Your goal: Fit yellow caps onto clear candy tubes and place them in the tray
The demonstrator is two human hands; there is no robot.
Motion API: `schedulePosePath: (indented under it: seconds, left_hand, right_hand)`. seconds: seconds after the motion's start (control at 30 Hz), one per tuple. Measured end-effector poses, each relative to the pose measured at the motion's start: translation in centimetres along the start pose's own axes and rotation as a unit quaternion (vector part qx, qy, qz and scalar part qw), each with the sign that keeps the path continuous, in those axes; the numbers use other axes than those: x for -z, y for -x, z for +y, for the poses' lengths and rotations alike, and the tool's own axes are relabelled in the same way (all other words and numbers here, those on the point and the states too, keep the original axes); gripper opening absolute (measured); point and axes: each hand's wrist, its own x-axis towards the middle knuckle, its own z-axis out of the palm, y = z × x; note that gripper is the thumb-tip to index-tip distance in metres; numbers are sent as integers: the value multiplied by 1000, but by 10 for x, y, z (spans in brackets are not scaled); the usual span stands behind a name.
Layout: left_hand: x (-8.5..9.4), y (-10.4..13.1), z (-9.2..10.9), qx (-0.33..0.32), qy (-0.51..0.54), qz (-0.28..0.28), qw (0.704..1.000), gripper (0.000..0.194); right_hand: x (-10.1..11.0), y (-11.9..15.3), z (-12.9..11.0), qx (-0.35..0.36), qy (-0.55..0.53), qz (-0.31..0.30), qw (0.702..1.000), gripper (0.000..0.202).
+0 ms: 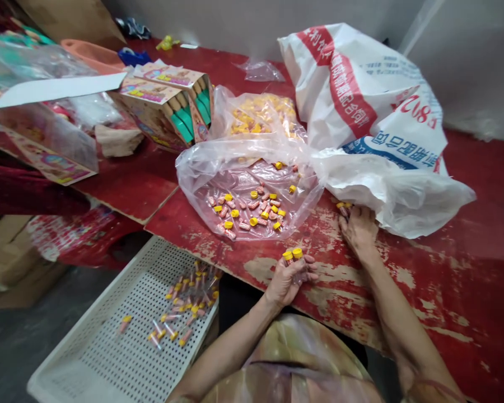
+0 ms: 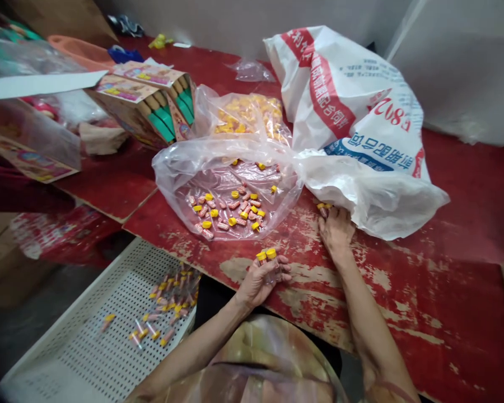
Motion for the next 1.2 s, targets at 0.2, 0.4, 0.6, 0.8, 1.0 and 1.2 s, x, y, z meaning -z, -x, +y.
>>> schedulePosePath:
  seconds: [0.2,0.4,0.6,0.8,1.0,1.2]
  left_hand:
    - [1,-2,-3,-28,-25,5,999,38]
    - [-3,-1,-6,-32,12,30,999,33]
    - [-7,-3,1,-74,97,24,992,37]
    - [-9,4,16,-81,121,23,989,38]
    - [11,24,30,-78,106,20,991,35]
    - [77,83,78,-168,5,148,974,29]
  right_hand:
    - [-2,9,1,25,53,-41,997,36]
    - [13,34,0,125,-116,-57,984,32]
    - [48,96,-49,175,-368,-55,912,53]
    - [66,120,-101,219,-251,18,943,64]
    - [70,124,-117,307,-322,6,895,69]
    - [76,115,-101,314,-471,-35,824,53]
